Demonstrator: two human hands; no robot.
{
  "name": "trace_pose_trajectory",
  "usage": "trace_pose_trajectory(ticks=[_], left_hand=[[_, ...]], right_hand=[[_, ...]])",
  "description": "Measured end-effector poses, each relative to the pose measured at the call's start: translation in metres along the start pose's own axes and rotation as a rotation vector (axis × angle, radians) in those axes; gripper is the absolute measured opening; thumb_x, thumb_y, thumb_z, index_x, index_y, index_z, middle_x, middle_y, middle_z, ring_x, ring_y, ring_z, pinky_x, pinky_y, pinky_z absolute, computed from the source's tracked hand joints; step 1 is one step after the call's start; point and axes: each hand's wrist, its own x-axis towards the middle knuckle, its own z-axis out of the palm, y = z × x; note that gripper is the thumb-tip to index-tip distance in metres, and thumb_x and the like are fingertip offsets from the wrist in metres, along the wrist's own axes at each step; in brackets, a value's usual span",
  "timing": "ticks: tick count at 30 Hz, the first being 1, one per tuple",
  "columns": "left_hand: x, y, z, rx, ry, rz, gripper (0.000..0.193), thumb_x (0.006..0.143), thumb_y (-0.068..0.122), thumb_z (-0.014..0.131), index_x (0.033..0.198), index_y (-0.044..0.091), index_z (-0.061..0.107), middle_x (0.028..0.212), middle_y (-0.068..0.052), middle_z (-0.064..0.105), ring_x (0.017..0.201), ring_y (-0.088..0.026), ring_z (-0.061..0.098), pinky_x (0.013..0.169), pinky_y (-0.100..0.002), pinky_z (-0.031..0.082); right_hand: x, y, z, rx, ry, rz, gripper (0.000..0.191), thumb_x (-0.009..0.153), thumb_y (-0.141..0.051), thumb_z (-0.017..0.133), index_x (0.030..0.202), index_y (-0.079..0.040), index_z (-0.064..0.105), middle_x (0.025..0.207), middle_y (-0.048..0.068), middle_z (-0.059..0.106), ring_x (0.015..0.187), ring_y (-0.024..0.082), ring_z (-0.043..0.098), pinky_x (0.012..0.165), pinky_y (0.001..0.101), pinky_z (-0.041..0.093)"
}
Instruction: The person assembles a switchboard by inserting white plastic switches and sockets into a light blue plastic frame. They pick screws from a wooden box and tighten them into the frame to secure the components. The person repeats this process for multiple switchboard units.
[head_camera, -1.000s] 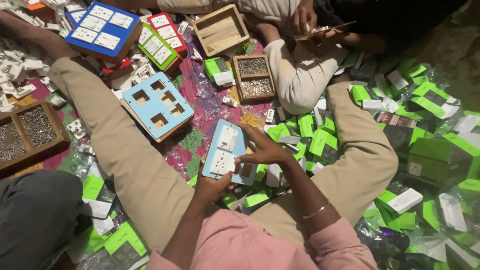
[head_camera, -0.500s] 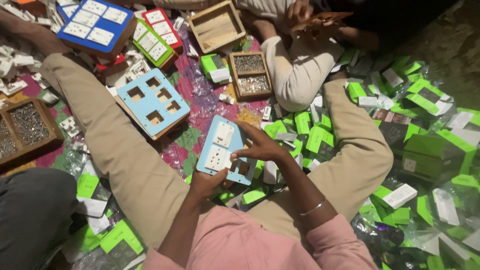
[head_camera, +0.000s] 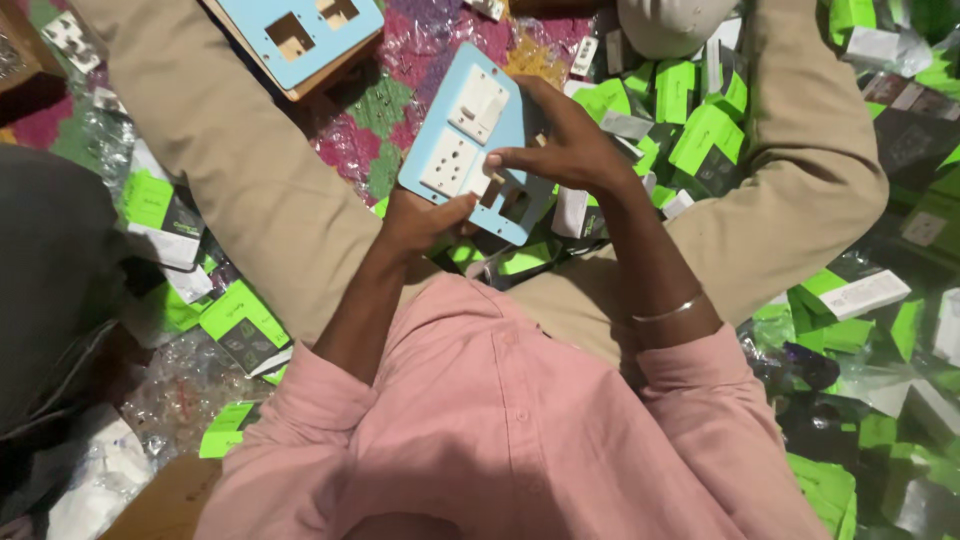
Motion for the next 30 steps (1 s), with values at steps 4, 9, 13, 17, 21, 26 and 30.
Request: trace_pose_trajectory(ticks=[4, 9, 13, 17, 21, 26, 30], left_hand=[[-0.004, 0.010, 0.004, -0.005, 0.012, 0.004, 0.037, 0.088, 0.003, 0.072, 0.123, -0.002, 0.061, 0.095, -0.008, 0.072, 0.069, -0.014, 0.068, 0.057, -0.028, 0.056], [-0.004, 0.015, 0.007, 0.063, 0.086, -0.077, 0.031, 0.087, 0.003, 0.071, 0.117, -0.004, 0.065, 0.090, -0.008, 0.073, 0.064, -0.014, 0.068, 0.055, -0.028, 0.057], [-0.005, 0.020, 0.008, 0.061, 0.048, -0.027, 0.033, 0.085, 0.002, 0.071, 0.117, -0.003, 0.064, 0.093, -0.007, 0.073, 0.067, -0.012, 0.068, 0.055, -0.026, 0.057], [-0.007, 0.020, 0.008, 0.035, 0.069, -0.084, 0.035, 0.084, 0.004, 0.070, 0.118, -0.002, 0.064, 0.095, -0.006, 0.074, 0.067, -0.012, 0.069, 0.055, -0.026, 0.057], [-0.006, 0.015, 0.005, 0.066, 0.070, -0.025, 0.042, 0.082, 0.003, 0.074, 0.121, -0.002, 0.061, 0.094, -0.007, 0.071, 0.069, -0.012, 0.068, 0.056, -0.028, 0.057], [-0.007, 0.007, -0.002, 0.054, 0.081, -0.085, 0.040, 0.083, 0.003, 0.074, 0.121, -0.003, 0.064, 0.097, -0.008, 0.073, 0.073, -0.014, 0.070, 0.059, -0.028, 0.058], [-0.008, 0.003, -0.004, 0.039, 0.102, -0.071, 0.045, 0.082, 0.004, 0.075, 0.125, -0.001, 0.062, 0.102, -0.007, 0.073, 0.080, -0.012, 0.070, 0.063, -0.027, 0.058]], right_hand=[[-0.002, -0.007, 0.002, 0.068, -0.019, 0.008, 0.080, 0.084, -0.028, 0.091, 0.149, -0.005, 0.049, 0.133, 0.012, 0.064, 0.124, 0.022, 0.062, 0.105, 0.0389, 0.051], [-0.001, -0.007, 0.005, 0.083, 0.010, 0.036, 0.081, 0.081, -0.031, 0.092, 0.146, -0.005, 0.049, 0.131, 0.012, 0.063, 0.121, 0.022, 0.063, 0.098, 0.0380, 0.055], [-0.003, -0.008, 0.006, 0.005, 0.001, 0.008, 0.084, 0.080, -0.032, 0.095, 0.145, -0.002, 0.050, 0.128, 0.014, 0.064, 0.119, 0.024, 0.064, 0.098, 0.0387, 0.054], [-0.003, -0.005, 0.007, 0.017, 0.022, 0.004, 0.084, 0.081, -0.036, 0.094, 0.144, -0.001, 0.052, 0.126, 0.014, 0.065, 0.116, 0.024, 0.065, 0.096, 0.0378, 0.055], [-0.002, -0.002, 0.008, -0.077, 0.040, 0.102, 0.082, 0.075, -0.039, 0.095, 0.136, -0.001, 0.056, 0.117, 0.013, 0.067, 0.107, 0.024, 0.067, 0.090, 0.0373, 0.055], [-0.002, -0.001, 0.006, -0.104, 0.031, 0.047, 0.082, 0.077, -0.041, 0.097, 0.134, 0.001, 0.056, 0.116, 0.015, 0.066, 0.106, 0.024, 0.067, 0.090, 0.0377, 0.055], [-0.001, -0.002, 0.006, -0.143, 0.028, 0.132, 0.078, 0.073, -0.043, 0.097, 0.126, 0.001, 0.060, 0.109, 0.015, 0.067, 0.098, 0.024, 0.067, 0.084, 0.0378, 0.055]])
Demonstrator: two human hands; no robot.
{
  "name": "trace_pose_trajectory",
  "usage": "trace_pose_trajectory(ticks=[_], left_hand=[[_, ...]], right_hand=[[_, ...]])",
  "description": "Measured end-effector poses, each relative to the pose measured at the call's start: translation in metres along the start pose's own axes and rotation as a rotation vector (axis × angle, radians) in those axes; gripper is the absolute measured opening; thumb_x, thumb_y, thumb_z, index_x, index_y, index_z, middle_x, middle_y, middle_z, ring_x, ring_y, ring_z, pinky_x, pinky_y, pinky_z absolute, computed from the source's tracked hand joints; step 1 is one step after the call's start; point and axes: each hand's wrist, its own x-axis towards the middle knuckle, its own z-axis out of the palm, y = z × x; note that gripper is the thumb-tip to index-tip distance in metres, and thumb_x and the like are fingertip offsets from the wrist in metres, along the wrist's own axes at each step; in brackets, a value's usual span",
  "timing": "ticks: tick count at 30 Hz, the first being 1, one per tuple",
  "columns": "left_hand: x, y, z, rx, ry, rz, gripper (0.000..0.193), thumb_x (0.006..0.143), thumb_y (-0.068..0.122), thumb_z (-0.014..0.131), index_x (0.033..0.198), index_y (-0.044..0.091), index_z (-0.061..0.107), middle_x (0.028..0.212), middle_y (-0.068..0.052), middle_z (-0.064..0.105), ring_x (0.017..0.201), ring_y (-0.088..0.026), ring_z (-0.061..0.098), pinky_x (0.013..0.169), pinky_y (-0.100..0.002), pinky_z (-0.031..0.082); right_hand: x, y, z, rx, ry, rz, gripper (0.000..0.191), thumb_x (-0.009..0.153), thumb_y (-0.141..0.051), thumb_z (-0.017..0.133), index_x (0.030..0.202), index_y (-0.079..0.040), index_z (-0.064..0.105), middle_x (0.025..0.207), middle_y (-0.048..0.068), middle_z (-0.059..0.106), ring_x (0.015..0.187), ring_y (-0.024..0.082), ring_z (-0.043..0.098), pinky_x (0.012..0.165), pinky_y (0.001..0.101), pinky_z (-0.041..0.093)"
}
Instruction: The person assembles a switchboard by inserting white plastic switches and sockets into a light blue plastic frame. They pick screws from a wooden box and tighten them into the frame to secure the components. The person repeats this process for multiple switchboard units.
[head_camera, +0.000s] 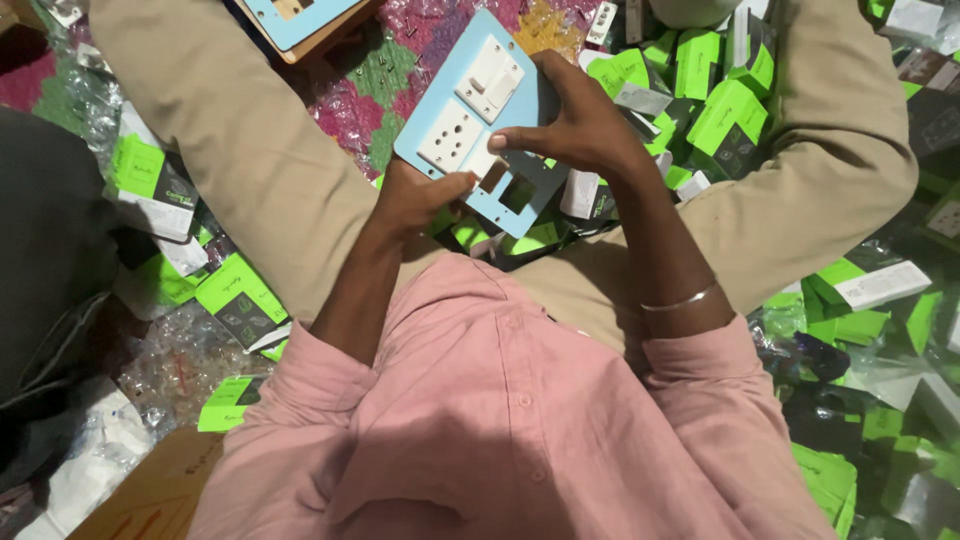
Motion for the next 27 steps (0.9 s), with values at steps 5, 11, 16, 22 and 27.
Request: trace_pose_trajectory(ticks=[5, 11, 16, 22, 27], left_hand=[[0.002, 0.004, 0.000, 0.028, -0.009, 0.023, 0.045, 0.082, 0.004, 0.075, 0.125, -0.002, 0.063, 0.104, -0.006, 0.072, 0.083, -0.012, 0.071, 0.065, -0.027, 0.059], [0.000, 0.011, 0.002, 0.023, -0.045, 0.023, 0.040, 0.083, 0.005, 0.076, 0.120, -0.003, 0.064, 0.095, -0.008, 0.072, 0.070, -0.014, 0.068, 0.057, -0.029, 0.057], [0.001, 0.013, -0.001, 0.034, -0.051, 0.012, 0.038, 0.083, 0.006, 0.076, 0.118, -0.003, 0.065, 0.096, -0.009, 0.073, 0.069, -0.014, 0.069, 0.056, -0.029, 0.057], [0.000, 0.013, 0.001, 0.029, -0.060, 0.021, 0.039, 0.083, 0.005, 0.073, 0.120, -0.003, 0.064, 0.097, -0.009, 0.074, 0.073, -0.013, 0.070, 0.059, -0.028, 0.058], [0.000, 0.013, 0.001, 0.090, -0.011, -0.048, 0.039, 0.082, 0.005, 0.074, 0.118, -0.003, 0.064, 0.093, -0.008, 0.072, 0.069, -0.013, 0.069, 0.054, -0.028, 0.057]], right_hand=[[0.002, -0.001, 0.004, 0.011, 0.014, -0.071, 0.078, 0.075, -0.041, 0.096, 0.128, 0.002, 0.058, 0.111, 0.015, 0.067, 0.100, 0.022, 0.068, 0.086, 0.0367, 0.055], [-0.005, 0.000, -0.008, 0.368, -0.096, -0.044, 0.076, 0.085, -0.033, 0.089, 0.143, 0.004, 0.055, 0.127, 0.012, 0.068, 0.119, 0.020, 0.066, 0.106, 0.0348, 0.052], [-0.007, -0.006, -0.006, 0.301, -0.071, -0.108, 0.081, 0.083, -0.028, 0.092, 0.146, 0.004, 0.052, 0.132, 0.013, 0.065, 0.122, 0.020, 0.064, 0.106, 0.0356, 0.052], [-0.005, -0.005, -0.001, 0.258, -0.064, -0.092, 0.080, 0.081, -0.030, 0.093, 0.142, 0.003, 0.052, 0.126, 0.013, 0.066, 0.116, 0.020, 0.066, 0.100, 0.0351, 0.056], [-0.005, 0.003, 0.003, 0.201, -0.037, -0.050, 0.081, 0.080, -0.034, 0.094, 0.141, 0.001, 0.054, 0.122, 0.013, 0.068, 0.114, 0.022, 0.068, 0.098, 0.0353, 0.056]])
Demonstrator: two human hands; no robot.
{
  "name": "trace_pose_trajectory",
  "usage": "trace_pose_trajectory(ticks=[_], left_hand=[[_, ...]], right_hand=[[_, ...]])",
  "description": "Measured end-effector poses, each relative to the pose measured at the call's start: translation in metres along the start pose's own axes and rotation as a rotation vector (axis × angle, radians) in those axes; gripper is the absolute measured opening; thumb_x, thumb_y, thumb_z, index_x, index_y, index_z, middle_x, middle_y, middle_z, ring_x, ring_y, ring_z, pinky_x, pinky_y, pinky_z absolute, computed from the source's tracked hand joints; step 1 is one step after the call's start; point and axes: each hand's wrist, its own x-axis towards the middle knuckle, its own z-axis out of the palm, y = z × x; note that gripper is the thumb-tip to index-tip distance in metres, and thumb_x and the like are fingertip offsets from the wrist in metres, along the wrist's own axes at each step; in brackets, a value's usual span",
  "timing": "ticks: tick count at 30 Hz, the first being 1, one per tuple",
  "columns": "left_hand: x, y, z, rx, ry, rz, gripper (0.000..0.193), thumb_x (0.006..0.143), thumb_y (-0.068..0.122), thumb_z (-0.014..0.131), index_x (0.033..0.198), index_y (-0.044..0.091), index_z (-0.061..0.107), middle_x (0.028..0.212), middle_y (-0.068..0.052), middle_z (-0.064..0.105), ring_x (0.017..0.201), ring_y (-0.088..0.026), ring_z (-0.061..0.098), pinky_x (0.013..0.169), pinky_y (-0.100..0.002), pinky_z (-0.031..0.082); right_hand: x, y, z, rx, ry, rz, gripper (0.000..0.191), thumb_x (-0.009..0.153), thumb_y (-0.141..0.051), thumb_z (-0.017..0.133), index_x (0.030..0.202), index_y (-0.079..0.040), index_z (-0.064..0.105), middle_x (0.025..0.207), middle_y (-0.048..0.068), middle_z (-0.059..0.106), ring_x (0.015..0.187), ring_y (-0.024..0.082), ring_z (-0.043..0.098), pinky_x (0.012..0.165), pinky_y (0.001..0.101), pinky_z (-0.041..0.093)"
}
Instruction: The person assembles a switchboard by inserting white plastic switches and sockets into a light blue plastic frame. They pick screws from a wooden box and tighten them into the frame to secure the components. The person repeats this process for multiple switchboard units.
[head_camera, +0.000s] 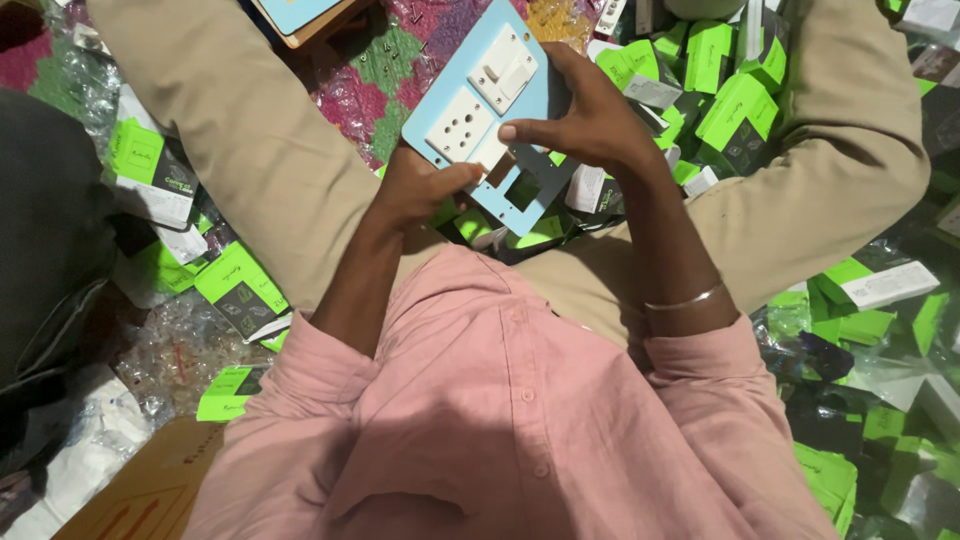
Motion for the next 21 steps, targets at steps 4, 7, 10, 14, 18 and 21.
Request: trace_pose_trajectory(ticks=[4, 7, 10, 14, 18, 21], left_hand=[[-0.002, -0.002, -0.003, -0.080, -0.035, 0.000, 0.040, 0.082, 0.004, 0.073, 0.121, -0.004, 0.064, 0.095, -0.009, 0.073, 0.072, -0.015, 0.070, 0.057, -0.029, 0.057], [-0.001, -0.002, -0.003, -0.078, -0.017, -0.005, 0.047, 0.082, 0.003, 0.076, 0.126, -0.003, 0.061, 0.102, -0.009, 0.071, 0.081, -0.016, 0.069, 0.064, -0.030, 0.058], [0.001, 0.003, -0.002, -0.098, -0.040, 0.027, 0.058, 0.080, 0.001, 0.077, 0.134, -0.002, 0.057, 0.117, -0.007, 0.070, 0.101, -0.016, 0.069, 0.083, -0.031, 0.059], [-0.004, 0.012, -0.001, -0.249, -0.035, -0.032, 0.063, 0.080, -0.002, 0.076, 0.139, -0.001, 0.053, 0.125, -0.008, 0.067, 0.112, -0.018, 0.067, 0.092, -0.034, 0.058], [-0.008, 0.012, -0.003, -0.384, 0.008, -0.029, 0.063, 0.084, -0.002, 0.072, 0.142, -0.001, 0.049, 0.126, -0.010, 0.065, 0.114, -0.020, 0.066, 0.096, -0.035, 0.057], [-0.003, 0.008, -0.012, -0.397, 0.063, -0.040, 0.059, 0.083, -0.004, 0.072, 0.138, -0.003, 0.052, 0.126, -0.010, 0.065, 0.114, -0.020, 0.065, 0.096, -0.035, 0.056]], right_hand=[[-0.003, -0.001, 0.001, -0.089, 0.017, -0.131, 0.081, 0.084, -0.034, 0.095, 0.143, 0.002, 0.053, 0.127, 0.016, 0.067, 0.119, 0.025, 0.067, 0.101, 0.0385, 0.054], [-0.001, -0.008, -0.002, -0.075, 0.002, -0.019, 0.083, 0.078, -0.038, 0.095, 0.140, 0.001, 0.055, 0.121, 0.015, 0.068, 0.112, 0.025, 0.069, 0.097, 0.0376, 0.056], [0.005, -0.017, -0.005, -0.119, -0.007, -0.017, 0.083, 0.077, -0.039, 0.095, 0.139, 0.001, 0.056, 0.120, 0.015, 0.069, 0.111, 0.025, 0.069, 0.096, 0.0373, 0.056], [0.021, -0.011, -0.012, -0.164, -0.090, -0.022, 0.088, 0.074, -0.041, 0.094, 0.142, 0.000, 0.055, 0.121, 0.014, 0.069, 0.109, 0.025, 0.069, 0.092, 0.0370, 0.056], [0.067, 0.032, -0.048, -0.033, -0.126, -0.018, 0.075, 0.082, -0.036, 0.089, 0.142, -0.002, 0.059, 0.120, 0.019, 0.065, 0.108, 0.024, 0.067, 0.092, 0.0389, 0.056], [0.136, 0.076, -0.095, -0.061, 0.105, 0.018, 0.036, 0.099, -0.031, 0.076, 0.123, -0.004, 0.072, 0.113, 0.010, 0.076, 0.096, 0.017, 0.074, 0.084, 0.0349, 0.061]])
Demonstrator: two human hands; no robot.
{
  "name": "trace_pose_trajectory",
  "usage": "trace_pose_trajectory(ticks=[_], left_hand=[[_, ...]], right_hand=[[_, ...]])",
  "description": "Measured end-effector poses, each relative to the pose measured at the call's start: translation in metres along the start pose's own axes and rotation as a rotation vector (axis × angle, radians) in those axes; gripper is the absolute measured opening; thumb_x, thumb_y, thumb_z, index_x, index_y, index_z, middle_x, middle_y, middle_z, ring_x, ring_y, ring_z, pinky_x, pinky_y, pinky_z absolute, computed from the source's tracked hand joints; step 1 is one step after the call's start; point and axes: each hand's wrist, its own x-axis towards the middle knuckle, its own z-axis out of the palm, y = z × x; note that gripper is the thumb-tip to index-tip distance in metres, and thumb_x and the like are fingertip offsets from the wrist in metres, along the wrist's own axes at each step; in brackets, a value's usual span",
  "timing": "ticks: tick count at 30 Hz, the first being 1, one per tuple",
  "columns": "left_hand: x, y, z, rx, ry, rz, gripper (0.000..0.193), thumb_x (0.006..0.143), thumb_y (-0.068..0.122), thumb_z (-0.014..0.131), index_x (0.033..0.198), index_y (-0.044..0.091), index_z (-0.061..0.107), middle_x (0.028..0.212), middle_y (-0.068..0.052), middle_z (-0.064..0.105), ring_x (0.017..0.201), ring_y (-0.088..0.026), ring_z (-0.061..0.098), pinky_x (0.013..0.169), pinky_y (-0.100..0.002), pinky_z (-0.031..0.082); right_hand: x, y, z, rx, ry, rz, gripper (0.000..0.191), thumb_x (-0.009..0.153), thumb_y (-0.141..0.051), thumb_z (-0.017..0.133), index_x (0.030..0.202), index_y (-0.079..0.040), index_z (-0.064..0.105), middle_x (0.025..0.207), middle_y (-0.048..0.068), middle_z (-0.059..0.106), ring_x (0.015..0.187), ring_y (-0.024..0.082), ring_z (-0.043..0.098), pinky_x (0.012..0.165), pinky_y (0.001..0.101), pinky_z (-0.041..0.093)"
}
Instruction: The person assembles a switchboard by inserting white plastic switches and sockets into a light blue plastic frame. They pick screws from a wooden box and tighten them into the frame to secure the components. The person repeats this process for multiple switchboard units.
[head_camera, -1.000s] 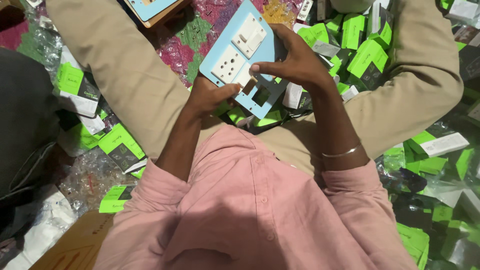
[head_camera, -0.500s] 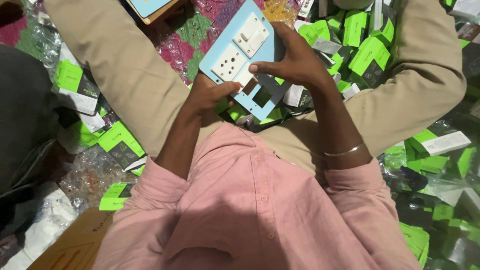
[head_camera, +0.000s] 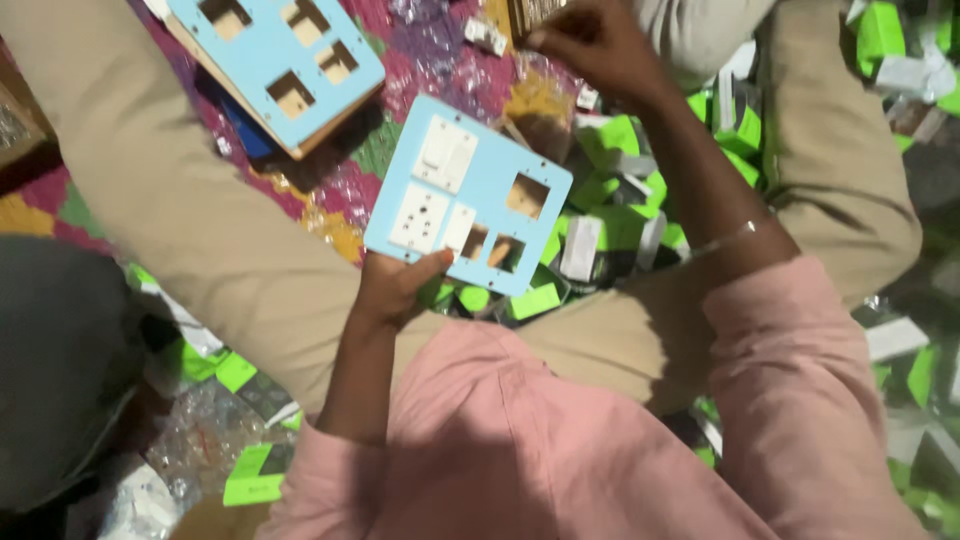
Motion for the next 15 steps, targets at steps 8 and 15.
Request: trace_pose_trajectory(ticks=[8, 15], left_hand=[[0.020, -0.003, -0.019, 0.193, 0.151, 0.024, 0.052, 0.079, -0.003, 0.073, 0.129, -0.004, 0.059, 0.114, -0.007, 0.067, 0.103, -0.016, 0.063, 0.087, -0.031, 0.054], [0.021, -0.002, -0.024, 0.255, 0.193, -0.098, 0.043, 0.083, 0.001, 0.072, 0.124, -0.004, 0.063, 0.109, -0.008, 0.069, 0.097, -0.016, 0.064, 0.084, -0.031, 0.054]], right_hand=[[0.146, 0.067, -0.036, -0.519, 0.420, 0.059, 0.015, 0.086, -0.024, 0.082, 0.093, -0.010, 0.079, 0.092, 0.014, 0.076, 0.082, 0.031, 0.072, 0.072, 0.0439, 0.055], [0.177, 0.069, -0.029, -0.588, 0.375, 0.132, 0.025, 0.082, -0.028, 0.087, 0.095, -0.009, 0.077, 0.097, 0.016, 0.074, 0.088, 0.035, 0.071, 0.077, 0.0467, 0.055]])
